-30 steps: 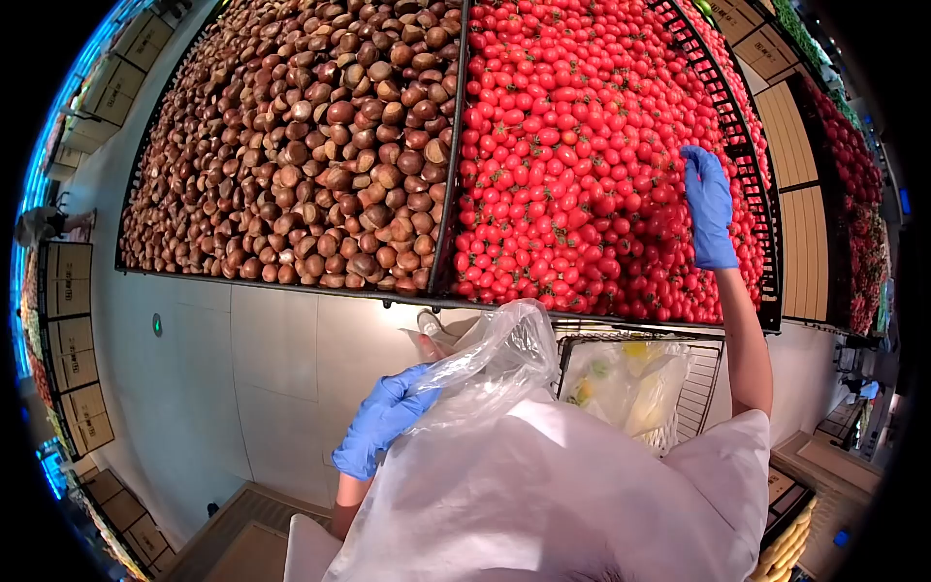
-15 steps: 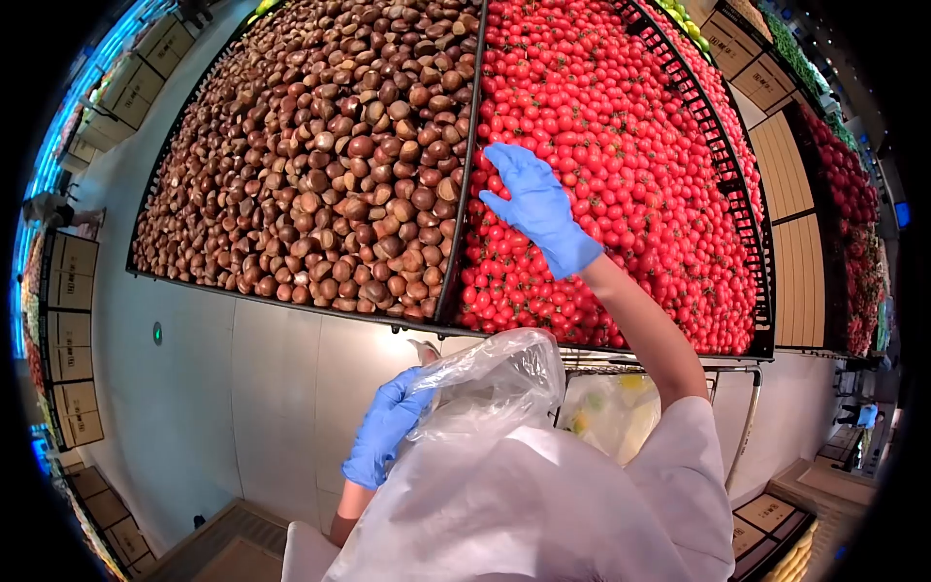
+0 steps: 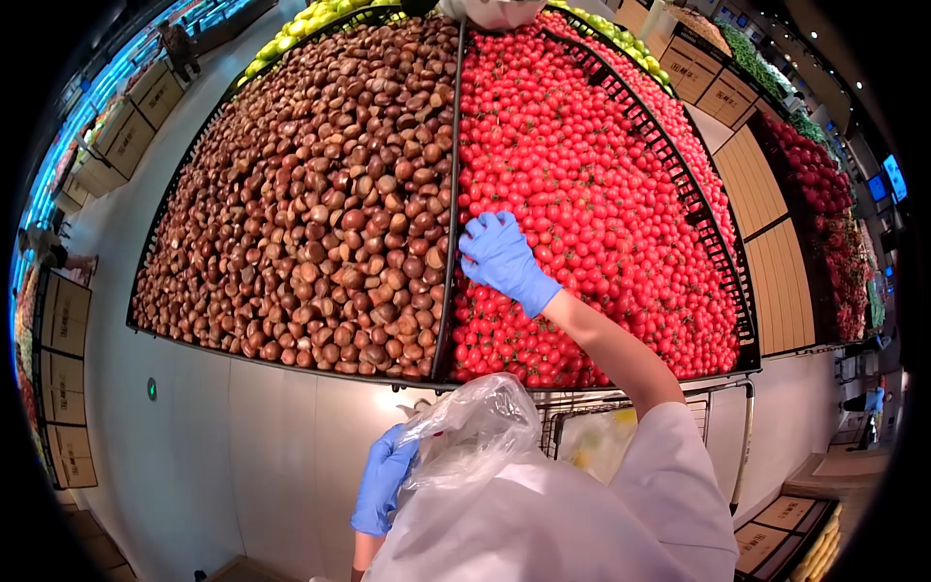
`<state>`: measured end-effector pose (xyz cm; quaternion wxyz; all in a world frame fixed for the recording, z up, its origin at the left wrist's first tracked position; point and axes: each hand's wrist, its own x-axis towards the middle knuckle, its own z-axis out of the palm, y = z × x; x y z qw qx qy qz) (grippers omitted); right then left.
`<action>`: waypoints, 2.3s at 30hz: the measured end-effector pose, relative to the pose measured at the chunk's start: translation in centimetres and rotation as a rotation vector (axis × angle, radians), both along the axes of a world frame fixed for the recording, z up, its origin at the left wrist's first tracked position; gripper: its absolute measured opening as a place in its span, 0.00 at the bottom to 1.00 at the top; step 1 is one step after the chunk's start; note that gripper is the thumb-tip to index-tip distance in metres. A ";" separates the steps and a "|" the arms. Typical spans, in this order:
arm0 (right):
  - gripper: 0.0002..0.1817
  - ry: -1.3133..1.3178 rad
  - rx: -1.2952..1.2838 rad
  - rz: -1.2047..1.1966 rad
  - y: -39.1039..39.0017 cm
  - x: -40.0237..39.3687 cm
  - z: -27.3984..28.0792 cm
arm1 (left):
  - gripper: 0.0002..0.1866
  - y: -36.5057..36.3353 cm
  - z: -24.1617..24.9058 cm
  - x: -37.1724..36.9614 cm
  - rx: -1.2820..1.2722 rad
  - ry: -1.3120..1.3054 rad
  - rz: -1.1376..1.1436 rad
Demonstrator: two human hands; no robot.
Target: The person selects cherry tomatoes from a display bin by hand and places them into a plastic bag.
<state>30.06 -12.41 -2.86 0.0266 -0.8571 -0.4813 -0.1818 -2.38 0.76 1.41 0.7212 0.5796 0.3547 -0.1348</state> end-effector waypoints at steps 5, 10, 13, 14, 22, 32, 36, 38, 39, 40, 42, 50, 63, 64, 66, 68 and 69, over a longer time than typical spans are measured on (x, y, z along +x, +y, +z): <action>0.11 -0.147 -0.082 0.050 -1.0 -0.3 0.0 | 0.11 -0.1 0.1 0.5 0.001 0.009 0.046; 0.10 -0.012 -0.207 -0.048 -0.5 -0.8 0.9 | 0.10 0.1 -1.1 0.8 0.017 -0.035 -0.028; 0.08 -0.017 -0.324 -0.177 0.7 -0.8 0.6 | 0.10 -0.3 -1.6 0.9 0.012 -0.057 0.025; 0.08 -0.008 -0.324 -0.179 0.6 -0.7 0.6 | 0.10 -0.3 -1.6 1.1 0.024 -0.044 0.008; 0.10 0.213 -0.197 0.129 -3.6 1.3 4.0 | 0.11 0.1 -0.2 1.4 0.009 -0.018 -0.039; 0.16 0.160 0.131 -0.215 -15.0 4.2 3.5 | 0.14 -0.1 -0.1 2.4 -0.122 -0.058 -0.077; 0.16 0.234 0.270 -0.295 -19.8 5.7 2.9 | 0.13 -0.3 -0.9 2.8 -0.079 -0.104 -0.073; 0.17 0.229 0.308 -0.366 -21.0 5.9 2.9 | 0.15 -0.1 -1.3 2.8 -0.079 -0.091 -0.111; 0.17 0.133 0.372 -0.312 -20.7 5.8 3.0 | 0.15 -0.2 -0.9 3.0 -0.080 -0.083 -0.112; 0.16 0.082 0.363 -0.318 -20.5 5.5 3.2 | 0.14 -0.3 -0.3 3.2 -0.074 -0.059 -0.102; 0.15 0.040 0.352 -0.321 -18.9 4.4 4.2 | 0.13 -0.6 0.4 3.5 -0.071 -0.030 -0.095; 0.05 0.140 0.262 0.002 -9.3 -4.0 6.1 | 0.14 -0.3 -0.1 2.8 -0.107 -0.036 -0.085; 0.07 0.295 -0.048 0.243 -5.0 -8.2 -0.5 | 0.10 -0.3 -0.8 1.8 -0.051 -0.050 -0.057; 0.11 0.320 -0.132 0.241 -4.6 -8.4 -0.8 | 0.10 -0.3 -0.7 1.8 -0.048 -0.043 -0.053; 0.12 0.296 -0.108 0.259 -3.9 -8.3 -1.2 | 0.10 -0.3 -0.7 1.7 -0.045 -0.036 -0.049; 0.12 0.270 -0.087 0.275 -3.4 -7.8 -1.5 | 0.10 -0.3 -1.0 1.6 -0.030 -0.037 -0.042; 0.13 0.160 0.011 0.232 -3.2 -7.4 -1.5 | 0.10 -0.5 -0.8 1.6 -0.031 -0.037 -0.042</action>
